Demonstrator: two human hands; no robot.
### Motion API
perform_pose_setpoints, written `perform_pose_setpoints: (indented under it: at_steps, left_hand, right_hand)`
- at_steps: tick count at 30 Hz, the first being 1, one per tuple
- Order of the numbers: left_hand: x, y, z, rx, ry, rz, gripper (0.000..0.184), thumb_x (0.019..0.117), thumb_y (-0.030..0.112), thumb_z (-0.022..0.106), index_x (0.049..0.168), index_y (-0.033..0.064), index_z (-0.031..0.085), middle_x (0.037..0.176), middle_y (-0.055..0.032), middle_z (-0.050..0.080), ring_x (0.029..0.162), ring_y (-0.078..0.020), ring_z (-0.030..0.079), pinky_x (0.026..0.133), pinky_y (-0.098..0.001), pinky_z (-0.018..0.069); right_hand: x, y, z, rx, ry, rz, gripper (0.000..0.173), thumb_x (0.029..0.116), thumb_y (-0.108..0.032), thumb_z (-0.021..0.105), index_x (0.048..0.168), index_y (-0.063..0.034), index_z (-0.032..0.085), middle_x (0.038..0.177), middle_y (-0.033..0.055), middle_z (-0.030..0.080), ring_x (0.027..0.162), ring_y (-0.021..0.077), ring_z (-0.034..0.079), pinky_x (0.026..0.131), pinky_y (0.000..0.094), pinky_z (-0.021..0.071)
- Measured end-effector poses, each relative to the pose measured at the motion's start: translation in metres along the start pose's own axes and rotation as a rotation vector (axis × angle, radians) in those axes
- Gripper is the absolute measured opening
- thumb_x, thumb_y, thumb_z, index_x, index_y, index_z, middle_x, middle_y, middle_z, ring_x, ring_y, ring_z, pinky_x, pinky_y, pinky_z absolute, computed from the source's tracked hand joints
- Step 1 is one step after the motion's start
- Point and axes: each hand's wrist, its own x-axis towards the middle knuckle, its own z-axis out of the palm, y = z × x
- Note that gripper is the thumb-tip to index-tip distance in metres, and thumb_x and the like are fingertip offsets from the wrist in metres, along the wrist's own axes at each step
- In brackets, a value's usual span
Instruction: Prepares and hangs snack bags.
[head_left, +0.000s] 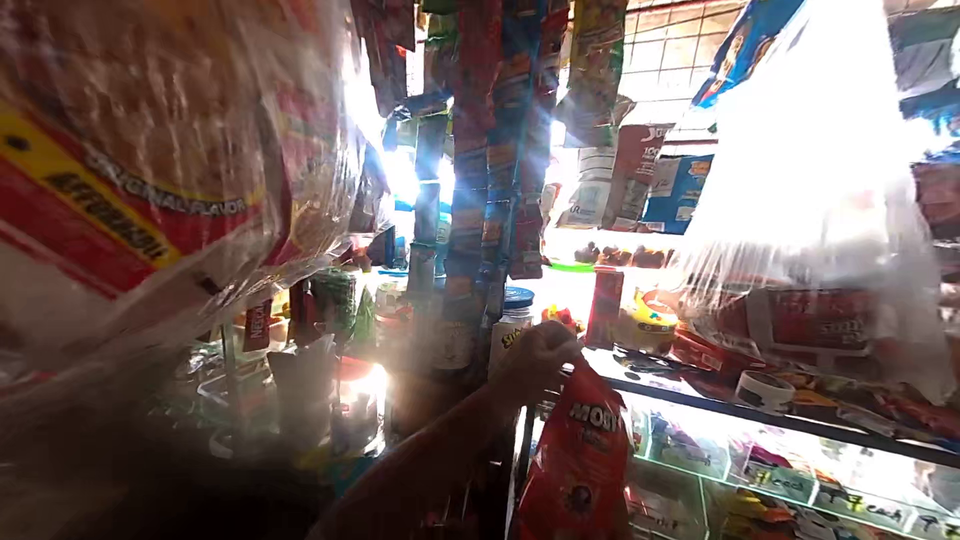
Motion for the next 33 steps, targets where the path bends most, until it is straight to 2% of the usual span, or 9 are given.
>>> perform_pose_setpoints:
  at_steps: [1, 3, 8, 13, 20, 22, 26, 29, 33]
  left_hand:
    - [0.006, 0.014, -0.002, 0.035, 0.012, -0.004, 0.013, 0.1013, 0.004, 0.055, 0.105, -0.0069, 0.061, 0.089, -0.0044, 0.064, 0.079, -0.0055, 0.062, 0.073, -0.0246, 0.0543]
    - [0.018, 0.034, -0.005, 0.063, 0.032, -0.049, 0.017, 0.1038, 0.006, 0.054, 0.111, -0.0079, 0.061, 0.093, -0.0087, 0.066, 0.08, -0.0084, 0.065, 0.074, -0.026, 0.057]
    - [0.042, 0.052, -0.013, -0.027, 0.062, -0.047, 0.019, 0.1056, 0.007, 0.049, 0.117, -0.004, 0.06, 0.099, -0.0109, 0.065, 0.084, -0.0148, 0.065, 0.074, -0.0335, 0.0578]
    - [0.042, 0.058, -0.018, -0.129, 0.058, -0.056, 0.014, 0.1059, 0.006, 0.048, 0.113, -0.0001, 0.058, 0.095, -0.0058, 0.065, 0.084, -0.0111, 0.066, 0.075, -0.0289, 0.0572]
    - [0.033, 0.066, -0.022, -0.136, 0.038, -0.048, 0.025, 0.1064, 0.011, 0.048, 0.125, -0.0002, 0.06, 0.11, -0.0097, 0.067, 0.096, -0.0139, 0.064, 0.084, -0.0323, 0.0544]
    - [0.028, 0.067, -0.022, -0.111, 0.064, -0.044, 0.026, 0.1078, 0.015, 0.045, 0.125, 0.0035, 0.061, 0.11, -0.0075, 0.069, 0.095, -0.0122, 0.064, 0.082, -0.0314, 0.0531]
    - [0.021, 0.062, -0.029, -0.103, 0.094, -0.052, 0.031, 0.1093, 0.019, 0.042, 0.136, 0.0065, 0.054, 0.121, -0.0099, 0.065, 0.103, -0.0158, 0.063, 0.086, -0.0344, 0.0516]
    - [0.012, 0.044, -0.036, -0.075, 0.109, -0.018, 0.035, 0.109, 0.015, 0.04, 0.14, 0.0004, 0.05, 0.125, -0.014, 0.062, 0.106, -0.0175, 0.063, 0.09, -0.0354, 0.0535]
    - [-0.007, -0.001, -0.046, -0.008, 0.124, -0.113, 0.029, 0.1075, 0.013, 0.046, 0.126, -0.005, 0.059, 0.115, -0.0127, 0.066, 0.1, -0.0129, 0.064, 0.09, -0.0302, 0.0536]
  right_hand:
    - [0.005, -0.011, 0.006, 0.005, 0.03, -0.025, 0.056, 0.0849, -0.039, 0.081, 0.128, -0.0199, 0.051, 0.105, -0.0103, 0.074, 0.094, 0.0046, 0.072, 0.085, 0.0291, 0.0612]
    - [0.016, -0.029, 0.013, 0.014, 0.044, -0.075, 0.037, 0.0925, -0.037, 0.073, 0.122, -0.0241, 0.055, 0.098, -0.0133, 0.075, 0.089, 0.0023, 0.073, 0.081, 0.0261, 0.0621]
    - [0.046, -0.045, 0.012, 0.071, 0.033, -0.193, 0.065, 0.0835, -0.028, 0.082, 0.133, -0.0171, 0.042, 0.108, -0.0111, 0.073, 0.095, 0.003, 0.071, 0.084, 0.0252, 0.0609]
    - [0.063, -0.048, -0.005, -0.048, -0.009, -0.288, 0.098, 0.0796, -0.029, 0.084, 0.153, -0.0142, 0.021, 0.124, -0.0114, 0.066, 0.107, 0.0033, 0.068, 0.09, 0.0262, 0.0602]
    - [0.077, -0.061, -0.008, -0.216, 0.055, -0.346, 0.11, 0.0722, -0.032, 0.086, 0.154, -0.0059, 0.017, 0.125, -0.0084, 0.065, 0.105, 0.0038, 0.068, 0.086, 0.0254, 0.061]
    - [0.079, -0.065, -0.006, -0.257, 0.083, -0.347, 0.114, 0.0699, -0.04, 0.089, 0.153, -0.0053, 0.019, 0.123, -0.0089, 0.065, 0.103, 0.0024, 0.069, 0.084, 0.0239, 0.0613]
    - [0.084, -0.072, 0.0, -0.284, 0.087, -0.333, 0.111, 0.0706, -0.035, 0.087, 0.152, -0.0053, 0.017, 0.122, -0.0107, 0.063, 0.102, 0.0002, 0.068, 0.083, 0.0227, 0.0607]
    - [0.091, -0.076, 0.008, -0.269, 0.094, -0.308, 0.11, 0.0728, -0.036, 0.086, 0.152, -0.0046, 0.016, 0.12, -0.008, 0.063, 0.1, 0.0019, 0.068, 0.081, 0.0241, 0.0613]
    - [0.116, -0.087, 0.028, -0.248, 0.141, -0.283, 0.107, 0.0725, -0.035, 0.081, 0.151, -0.0011, 0.016, 0.116, -0.0032, 0.062, 0.096, 0.0029, 0.068, 0.078, 0.0251, 0.0613]
